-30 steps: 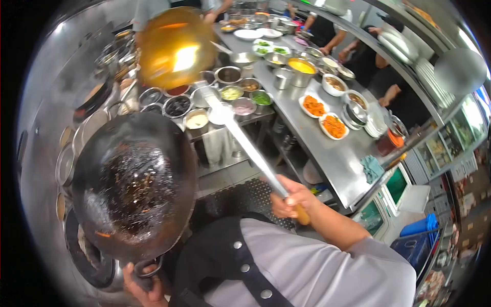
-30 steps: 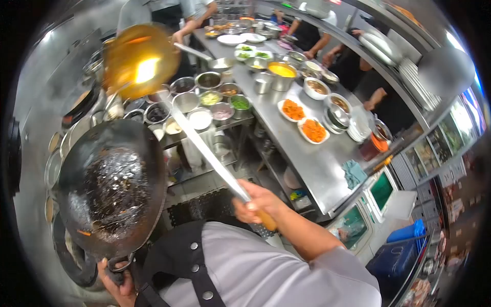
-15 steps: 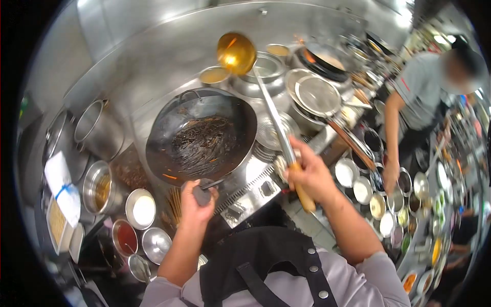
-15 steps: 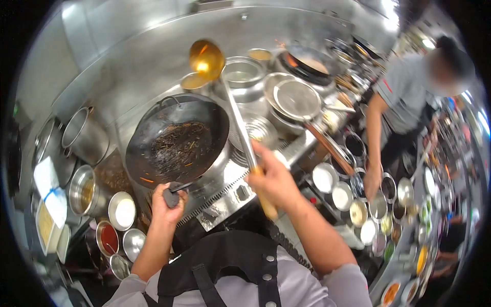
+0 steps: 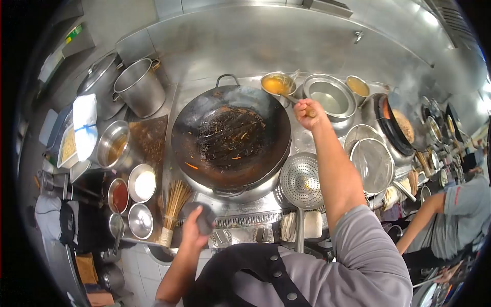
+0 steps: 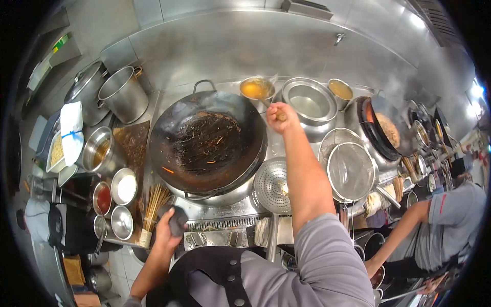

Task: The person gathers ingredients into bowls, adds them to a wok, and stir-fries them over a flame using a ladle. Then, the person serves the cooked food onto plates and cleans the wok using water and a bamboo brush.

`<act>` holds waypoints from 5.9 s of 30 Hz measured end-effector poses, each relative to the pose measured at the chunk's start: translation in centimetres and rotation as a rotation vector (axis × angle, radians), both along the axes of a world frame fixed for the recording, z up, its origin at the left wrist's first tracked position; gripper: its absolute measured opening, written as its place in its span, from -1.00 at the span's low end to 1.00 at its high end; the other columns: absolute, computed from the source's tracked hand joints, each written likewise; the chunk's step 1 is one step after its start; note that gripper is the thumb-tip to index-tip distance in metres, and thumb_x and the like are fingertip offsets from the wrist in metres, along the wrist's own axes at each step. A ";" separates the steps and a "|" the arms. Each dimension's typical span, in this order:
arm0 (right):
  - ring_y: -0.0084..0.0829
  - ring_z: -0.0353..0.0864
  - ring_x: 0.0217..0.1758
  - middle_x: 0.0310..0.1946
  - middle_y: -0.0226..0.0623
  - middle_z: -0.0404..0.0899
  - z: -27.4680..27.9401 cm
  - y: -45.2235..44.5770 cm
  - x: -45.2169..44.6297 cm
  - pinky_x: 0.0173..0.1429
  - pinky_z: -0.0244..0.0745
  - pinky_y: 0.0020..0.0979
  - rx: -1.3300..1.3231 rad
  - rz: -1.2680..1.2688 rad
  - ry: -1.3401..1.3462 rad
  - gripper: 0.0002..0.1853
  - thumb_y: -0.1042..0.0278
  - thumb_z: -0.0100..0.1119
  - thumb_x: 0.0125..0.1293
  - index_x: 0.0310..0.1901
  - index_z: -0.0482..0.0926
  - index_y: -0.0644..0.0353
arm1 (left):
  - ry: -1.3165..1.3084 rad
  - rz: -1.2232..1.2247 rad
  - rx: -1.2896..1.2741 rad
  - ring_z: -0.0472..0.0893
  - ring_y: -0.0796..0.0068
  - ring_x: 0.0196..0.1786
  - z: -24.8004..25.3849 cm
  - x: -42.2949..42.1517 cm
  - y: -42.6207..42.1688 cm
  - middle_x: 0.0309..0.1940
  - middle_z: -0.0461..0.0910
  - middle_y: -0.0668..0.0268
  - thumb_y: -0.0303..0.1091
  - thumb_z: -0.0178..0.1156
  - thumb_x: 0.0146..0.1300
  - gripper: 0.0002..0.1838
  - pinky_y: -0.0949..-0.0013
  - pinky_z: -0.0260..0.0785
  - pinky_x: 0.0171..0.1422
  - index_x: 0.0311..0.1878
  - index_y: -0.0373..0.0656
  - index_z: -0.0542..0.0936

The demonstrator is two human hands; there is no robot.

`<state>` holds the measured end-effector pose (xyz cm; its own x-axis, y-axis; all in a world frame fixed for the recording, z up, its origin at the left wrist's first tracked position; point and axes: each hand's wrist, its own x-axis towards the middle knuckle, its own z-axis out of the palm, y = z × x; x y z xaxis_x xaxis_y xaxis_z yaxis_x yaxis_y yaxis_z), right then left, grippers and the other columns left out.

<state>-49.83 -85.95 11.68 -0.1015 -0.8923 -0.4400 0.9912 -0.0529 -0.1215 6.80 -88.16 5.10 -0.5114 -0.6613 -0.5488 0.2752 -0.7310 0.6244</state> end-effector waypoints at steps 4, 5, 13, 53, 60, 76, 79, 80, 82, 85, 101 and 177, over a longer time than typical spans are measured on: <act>-0.43 0.49 -0.61 -0.57 -0.30 0.47 -0.6 0.1 2.6 -0.54 0.39 -0.37 0.288 -0.084 0.785 -0.95 0.53 0.15 0.31 -0.29 0.47 0.21 | -0.080 0.002 0.059 0.67 0.31 -0.09 -1.1 7.5 2.9 -0.13 0.66 0.33 -0.18 0.31 0.36 -0.74 0.15 0.55 -0.17 0.02 -0.02 0.57; -0.43 0.49 -0.61 -0.57 -0.30 0.47 -0.7 0.5 2.5 -0.54 0.39 -0.37 0.288 -0.087 0.783 -0.95 0.53 0.15 0.31 -0.29 0.47 0.21 | -0.107 0.049 0.070 0.67 0.30 -0.10 -1.6 8.6 3.7 -0.13 0.66 0.32 -0.19 0.31 0.36 -0.74 0.16 0.55 -0.19 0.02 -0.02 0.57; -0.19 0.64 -0.44 -0.23 -0.02 0.66 -1.5 10.0 6.5 -0.38 0.58 -0.21 0.769 -0.168 1.711 -0.47 0.47 0.19 0.21 0.25 0.42 0.33 | -0.128 0.012 0.120 0.67 0.32 -0.19 -4.2 13.8 6.7 -0.17 0.66 0.30 -0.15 0.29 0.38 -0.72 0.23 0.54 -0.29 0.04 -0.05 0.55; -0.60 0.50 -0.48 -0.41 -0.32 0.52 -0.7 31.1 42.0 -0.38 0.44 -0.47 0.633 0.115 1.732 -0.20 0.63 0.19 0.24 0.55 0.28 0.05 | -0.472 0.434 -0.729 0.67 0.27 0.02 -3.1 23.1 -7.5 -0.01 0.65 0.12 -0.33 0.41 0.23 -0.53 0.19 0.56 0.08 0.16 -0.29 0.54; -0.38 0.59 -0.45 -0.30 -0.15 0.57 6.4 25.9 25.7 -0.36 0.52 -0.31 0.811 -0.151 1.809 -0.23 0.57 0.15 0.25 0.53 0.21 0.18 | -1.303 0.142 -1.486 0.53 -0.13 0.20 -3.1 21.3 -10.8 0.19 0.52 -0.10 -0.33 0.42 0.14 -0.28 0.05 0.40 0.31 0.38 -0.34 0.45; -0.53 0.53 -0.48 -0.43 -0.32 0.51 10.5 23.1 8.7 -0.50 0.37 -0.51 -0.027 -0.372 0.303 -0.92 0.50 0.09 0.35 -0.27 0.40 0.27 | -0.270 0.055 -0.218 0.64 0.25 -0.41 0.1 11.8 1.4 -0.23 0.55 0.13 -0.54 0.13 0.20 -0.38 0.26 0.56 -0.44 0.37 -0.15 0.31; -0.57 0.54 -0.45 -0.33 -0.29 0.50 13.3 25.1 14.8 -0.48 0.43 -0.51 -0.152 -0.306 0.190 -0.90 0.48 0.08 0.35 -0.25 0.43 0.34 | -0.199 0.172 -0.400 0.62 0.31 -0.43 5.5 7.5 3.8 -0.19 0.52 0.16 -0.57 0.13 0.18 -0.31 0.29 0.54 -0.45 0.44 -0.16 0.27; -0.57 0.54 -0.45 -0.33 -0.29 0.50 13.5 25.4 17.0 -0.48 0.43 -0.51 -0.156 -0.322 0.192 -0.90 0.48 0.08 0.35 -0.25 0.43 0.34 | -0.227 0.202 -0.561 0.62 0.32 -0.42 6.6 6.6 3.4 -0.13 0.52 0.15 -0.58 0.13 0.17 -0.25 0.27 0.55 -0.44 0.49 -0.15 0.24; -0.59 0.55 -0.43 -0.36 -0.32 0.54 13.9 26.0 21.4 -0.47 0.43 -0.54 -0.274 -0.239 0.152 -0.88 0.43 0.14 0.37 -0.25 0.47 0.31 | -0.278 0.039 -0.744 0.64 0.34 -0.21 8.4 5.0 0.5 0.07 0.50 0.15 -0.64 0.18 0.13 -0.13 0.32 0.60 -0.21 0.58 -0.13 0.19; -0.57 0.53 -0.43 -0.34 -0.33 0.55 14.5 26.2 28.0 -0.47 0.39 -0.52 -0.307 -0.264 0.106 -0.86 0.39 0.17 0.39 -0.24 0.51 0.30 | -0.406 -0.195 -1.168 0.63 0.32 0.12 10.5 0.4 -3.1 0.28 0.51 0.08 -0.61 0.30 0.12 -0.12 0.33 0.52 0.22 0.57 -0.16 0.26; -0.45 0.46 -0.50 -0.28 -0.14 0.53 5.7 23.0 39.1 -0.48 0.38 -0.42 -0.109 -0.104 0.133 -0.70 0.53 0.19 0.37 0.08 0.41 0.03 | -1.049 -0.983 -1.876 0.69 -0.11 -0.07 14.2 -7.7 -14.6 -0.06 0.67 0.04 -0.25 0.45 0.05 -0.53 -0.02 0.54 0.12 0.10 -0.02 0.71; 0.25 0.64 0.05 -0.13 0.34 0.66 -30.0 35.2 33.6 0.15 0.48 0.03 0.764 0.124 1.655 -0.58 0.13 0.18 0.22 -0.16 0.67 0.42 | -1.057 -1.351 -2.061 0.68 -0.15 -0.04 19.1 -19.0 -6.6 -0.17 0.70 -0.08 -0.31 0.31 0.03 -0.71 -0.03 0.51 0.08 -0.17 -0.22 0.64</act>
